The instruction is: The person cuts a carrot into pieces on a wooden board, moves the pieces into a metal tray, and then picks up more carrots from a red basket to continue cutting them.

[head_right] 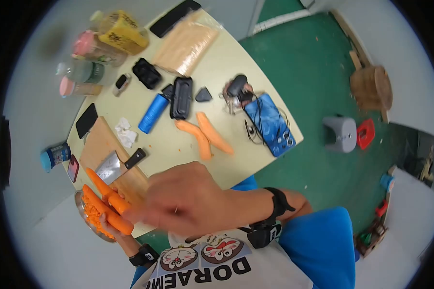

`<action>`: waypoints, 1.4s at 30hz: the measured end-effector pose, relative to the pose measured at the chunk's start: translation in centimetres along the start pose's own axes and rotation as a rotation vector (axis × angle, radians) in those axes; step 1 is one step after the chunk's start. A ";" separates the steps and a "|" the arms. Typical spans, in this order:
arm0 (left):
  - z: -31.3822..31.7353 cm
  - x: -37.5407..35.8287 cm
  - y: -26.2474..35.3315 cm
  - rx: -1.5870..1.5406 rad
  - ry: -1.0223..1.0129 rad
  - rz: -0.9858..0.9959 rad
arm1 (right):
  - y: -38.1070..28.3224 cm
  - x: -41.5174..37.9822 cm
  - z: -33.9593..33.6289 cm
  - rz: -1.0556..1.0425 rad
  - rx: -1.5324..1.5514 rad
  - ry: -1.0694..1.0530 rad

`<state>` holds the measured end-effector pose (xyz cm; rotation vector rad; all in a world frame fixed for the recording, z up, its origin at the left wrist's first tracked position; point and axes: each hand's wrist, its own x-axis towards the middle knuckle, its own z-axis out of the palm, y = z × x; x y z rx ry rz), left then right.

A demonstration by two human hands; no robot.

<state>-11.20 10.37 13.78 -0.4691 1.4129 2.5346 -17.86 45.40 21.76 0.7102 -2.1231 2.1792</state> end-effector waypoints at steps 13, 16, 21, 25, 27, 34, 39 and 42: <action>-1.2 2.0 -3.6 0.062 -0.234 -0.059 | 1.7 -8.2 2.5 -0.581 0.251 0.093; -3.3 1.4 -4.3 0.099 -0.304 -0.002 | 3.2 -10.1 5.0 -0.623 0.214 0.095; -8.4 -1.5 -3.5 0.141 -0.377 0.094 | 4.0 -13.3 10.9 -0.655 0.142 0.100; -12.2 -4.1 -3.2 0.038 -0.359 0.152 | 2.2 -14.7 15.0 -0.634 0.025 0.089; -13.1 -4.9 -2.8 0.046 -0.368 0.202 | 1.7 -13.8 16.6 -0.560 -0.101 0.111; -15.3 -6.6 -1.7 0.078 -0.238 0.188 | 9.3 -10.9 22.2 0.051 -0.684 0.147; -16.2 -7.6 0.5 0.313 -0.177 0.236 | 13.2 -11.6 23.7 0.084 -0.887 0.169; -16.1 -7.6 2.0 0.916 -0.107 0.378 | 14.4 -12.1 23.1 0.021 -0.885 0.270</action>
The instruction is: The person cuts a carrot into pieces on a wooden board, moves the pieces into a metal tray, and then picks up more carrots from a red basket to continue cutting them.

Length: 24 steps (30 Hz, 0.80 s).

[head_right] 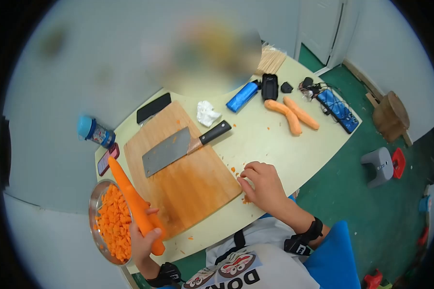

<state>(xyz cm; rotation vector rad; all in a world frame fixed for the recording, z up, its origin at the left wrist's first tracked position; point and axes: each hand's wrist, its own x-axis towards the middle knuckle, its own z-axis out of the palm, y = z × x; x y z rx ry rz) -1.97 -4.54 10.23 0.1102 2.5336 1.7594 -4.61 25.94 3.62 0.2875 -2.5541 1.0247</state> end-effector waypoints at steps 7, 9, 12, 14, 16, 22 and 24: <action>1.9 2.3 1.0 0.869 -0.223 0.307 | 4.9 -2.1 -0.1 -0.042 -0.205 0.291; 2.9 3.2 0.3 0.921 -0.301 0.272 | 5.5 -2.4 0.0 -0.072 -0.189 0.299; 4.0 3.9 -1.4 0.942 -0.257 0.278 | 5.8 -2.6 0.1 -0.100 -0.167 0.290; 4.4 4.3 -2.4 0.938 -0.228 0.257 | 5.7 -2.7 0.1 -0.109 -0.158 0.273; 4.7 4.5 -2.7 0.932 -0.208 0.238 | 5.5 -2.7 0.1 -0.079 -0.207 0.223; 5.3 4.3 -2.9 1.001 -0.183 0.318 | 5.9 -2.8 0.5 -0.063 -0.257 0.262; 5.7 3.8 -2.7 1.084 -0.115 0.429 | 5.9 -2.8 0.5 -0.063 -0.254 0.271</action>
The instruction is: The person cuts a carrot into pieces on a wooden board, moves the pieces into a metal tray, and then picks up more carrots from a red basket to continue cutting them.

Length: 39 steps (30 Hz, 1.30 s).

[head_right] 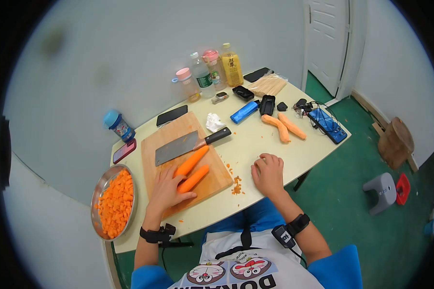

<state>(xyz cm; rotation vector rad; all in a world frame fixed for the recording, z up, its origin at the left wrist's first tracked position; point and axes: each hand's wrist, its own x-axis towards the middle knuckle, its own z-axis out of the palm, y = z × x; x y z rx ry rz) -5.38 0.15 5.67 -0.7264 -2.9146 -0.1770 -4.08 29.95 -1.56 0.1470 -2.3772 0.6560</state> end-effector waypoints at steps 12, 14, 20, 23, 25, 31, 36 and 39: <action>2.0 -5.1 -0.4 -0.060 0.195 -0.098 | 0.3 -0.2 0.5 -0.005 -0.013 0.028; 2.6 -5.5 -0.5 -0.075 0.207 -0.109 | 0.2 -0.2 0.5 0.006 -0.032 0.032; 2.7 -6.2 0.0 -0.184 0.212 -0.115 | -0.1 1.4 0.3 -0.006 0.072 0.023; 2.4 -6.4 0.3 -0.227 0.181 -0.126 | -3.1 5.2 -0.8 -0.070 0.144 -0.036; 2.3 -6.3 0.2 -0.266 0.195 -0.138 | -5.0 8.3 -0.3 -0.162 0.148 -0.213; 1.8 -5.3 0.3 -0.322 0.200 -0.181 | -6.1 15.6 6.1 -0.388 0.066 -0.577; 1.7 -4.6 0.6 -0.333 0.189 -0.285 | -5.6 18.5 10.2 -0.516 -0.020 -0.994; 1.2 -4.3 0.9 -0.296 0.133 -0.328 | -6.1 18.8 10.9 -0.548 -0.010 -1.055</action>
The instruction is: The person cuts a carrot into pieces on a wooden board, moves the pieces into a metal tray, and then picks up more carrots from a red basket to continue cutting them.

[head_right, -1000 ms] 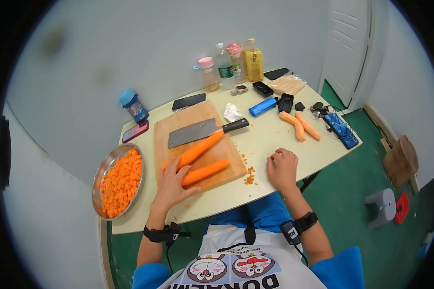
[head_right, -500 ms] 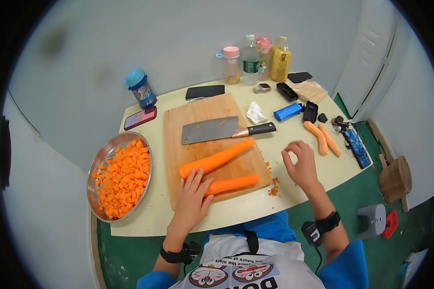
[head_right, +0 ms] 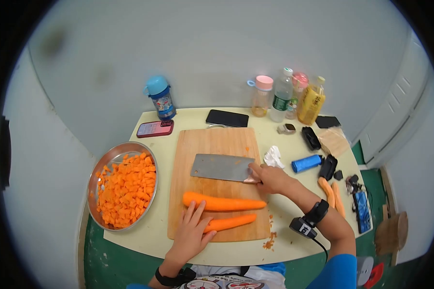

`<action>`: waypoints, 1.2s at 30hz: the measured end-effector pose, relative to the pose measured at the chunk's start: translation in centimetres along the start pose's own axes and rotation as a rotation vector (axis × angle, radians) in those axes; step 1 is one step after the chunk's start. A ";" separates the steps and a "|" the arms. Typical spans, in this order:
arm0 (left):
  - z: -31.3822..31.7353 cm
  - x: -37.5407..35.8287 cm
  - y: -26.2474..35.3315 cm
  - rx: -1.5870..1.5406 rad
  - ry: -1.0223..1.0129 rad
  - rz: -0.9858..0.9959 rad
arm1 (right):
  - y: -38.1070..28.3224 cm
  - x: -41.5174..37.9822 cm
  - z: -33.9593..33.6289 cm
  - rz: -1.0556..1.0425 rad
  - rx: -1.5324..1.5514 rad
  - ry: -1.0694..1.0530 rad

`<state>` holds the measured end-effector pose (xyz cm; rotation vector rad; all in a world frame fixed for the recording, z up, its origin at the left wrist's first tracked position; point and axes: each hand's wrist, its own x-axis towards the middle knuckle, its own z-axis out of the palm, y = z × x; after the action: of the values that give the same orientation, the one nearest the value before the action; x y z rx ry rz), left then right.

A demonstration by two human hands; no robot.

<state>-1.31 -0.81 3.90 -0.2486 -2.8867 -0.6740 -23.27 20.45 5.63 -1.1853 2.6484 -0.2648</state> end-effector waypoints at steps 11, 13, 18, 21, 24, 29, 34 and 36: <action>-2.5 4.8 -1.4 0.253 -0.269 0.186 | -0.7 -4.1 -2.0 0.097 0.147 0.221; -2.7 5.9 -1.5 0.269 -0.329 0.212 | -0.4 -6.5 -2.5 0.159 0.391 0.399; -2.4 7.5 -2.8 0.224 -0.449 0.221 | 0.7 -13.3 -2.8 0.285 0.606 0.626; -3.0 9.8 -4.4 0.286 -0.401 0.197 | -0.1 -17.5 -2.5 0.393 0.730 0.656; -3.7 13.4 -6.2 0.126 -0.359 0.093 | -0.5 -20.3 -1.1 0.455 0.800 0.675; -3.3 17.0 -7.7 0.206 -0.289 0.196 | -2.3 -22.2 0.9 0.489 0.888 0.660; -2.3 18.5 -8.1 0.255 -0.381 0.102 | -3.8 -22.2 1.5 0.474 0.950 0.662; -2.0 18.9 -8.9 0.158 -0.410 0.060 | -4.5 -21.8 1.4 0.481 1.002 0.668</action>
<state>-21.19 -7.20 5.63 -0.5028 -3.2807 -0.4215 -5.60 33.76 8.34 -0.1207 2.4947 -1.8435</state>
